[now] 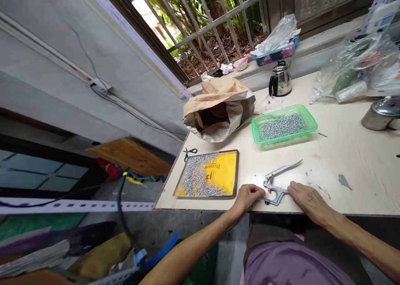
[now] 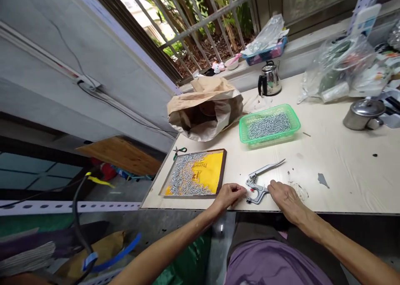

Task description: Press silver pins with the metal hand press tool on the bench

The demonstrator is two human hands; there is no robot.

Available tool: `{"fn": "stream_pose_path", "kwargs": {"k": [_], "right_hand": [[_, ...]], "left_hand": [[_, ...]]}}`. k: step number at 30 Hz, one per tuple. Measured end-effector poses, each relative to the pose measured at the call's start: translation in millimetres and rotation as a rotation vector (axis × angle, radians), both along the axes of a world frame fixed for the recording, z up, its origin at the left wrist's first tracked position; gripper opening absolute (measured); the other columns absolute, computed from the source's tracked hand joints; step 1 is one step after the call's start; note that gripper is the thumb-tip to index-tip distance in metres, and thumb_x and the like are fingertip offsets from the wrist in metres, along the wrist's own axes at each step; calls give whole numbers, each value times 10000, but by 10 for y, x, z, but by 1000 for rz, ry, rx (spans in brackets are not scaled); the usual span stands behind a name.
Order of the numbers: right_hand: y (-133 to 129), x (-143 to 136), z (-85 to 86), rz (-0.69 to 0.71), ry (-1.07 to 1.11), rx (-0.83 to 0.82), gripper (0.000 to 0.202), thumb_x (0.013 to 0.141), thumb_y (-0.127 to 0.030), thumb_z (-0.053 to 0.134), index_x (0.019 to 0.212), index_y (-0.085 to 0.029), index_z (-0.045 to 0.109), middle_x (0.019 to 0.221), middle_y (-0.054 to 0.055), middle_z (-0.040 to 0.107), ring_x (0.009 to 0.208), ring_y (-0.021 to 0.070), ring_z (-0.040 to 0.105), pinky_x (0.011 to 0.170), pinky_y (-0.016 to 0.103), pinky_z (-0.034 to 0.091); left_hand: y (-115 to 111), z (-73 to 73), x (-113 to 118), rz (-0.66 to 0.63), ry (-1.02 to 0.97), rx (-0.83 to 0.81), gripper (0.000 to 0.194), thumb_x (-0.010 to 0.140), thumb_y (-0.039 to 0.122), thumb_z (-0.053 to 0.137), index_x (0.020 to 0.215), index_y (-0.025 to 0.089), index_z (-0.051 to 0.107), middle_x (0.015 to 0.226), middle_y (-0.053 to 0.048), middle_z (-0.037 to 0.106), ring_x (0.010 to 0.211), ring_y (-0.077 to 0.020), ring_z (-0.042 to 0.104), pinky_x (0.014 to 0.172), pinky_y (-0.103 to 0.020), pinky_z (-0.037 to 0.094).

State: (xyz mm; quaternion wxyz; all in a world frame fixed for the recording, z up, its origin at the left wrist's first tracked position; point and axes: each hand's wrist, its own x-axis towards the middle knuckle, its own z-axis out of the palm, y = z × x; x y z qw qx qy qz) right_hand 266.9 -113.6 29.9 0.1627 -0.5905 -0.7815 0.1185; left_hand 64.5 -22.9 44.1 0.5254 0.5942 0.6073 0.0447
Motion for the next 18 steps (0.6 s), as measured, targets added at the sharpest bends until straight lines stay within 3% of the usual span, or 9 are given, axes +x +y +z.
{"fn": "stream_pose_path", "kwargs": {"k": [6, 12, 18], "right_hand": [[11, 26, -82, 21, 19, 5, 226, 779, -40, 413, 874, -208, 531, 879, 56, 563, 768, 173, 514, 657, 275, 404], [4, 16, -99, 4, 20, 31, 279, 788, -82, 439, 976, -243, 568, 955, 70, 582, 836, 193, 535, 724, 303, 440], [54, 65, -26, 45, 1, -76, 223, 838, -178, 494, 1045, -221, 565, 1058, 97, 578, 927, 212, 551, 762, 331, 456]], "left_hand": [[-28, -135, 27, -67, 25, -6, 391, 671, 475, 633, 718, 90, 685, 417, 63, 402, 414, -57, 335, 423, -192, 223], [27, -79, 29, -189, 98, -68, 371, 666, 478, 629, 631, 110, 653, 377, 68, 381, 380, -57, 323, 411, -197, 214], [55, -47, 0, -286, 85, -150, 396, 659, 503, 641, 539, 128, 596, 375, 55, 417, 368, -65, 375, 403, -193, 275]]}}
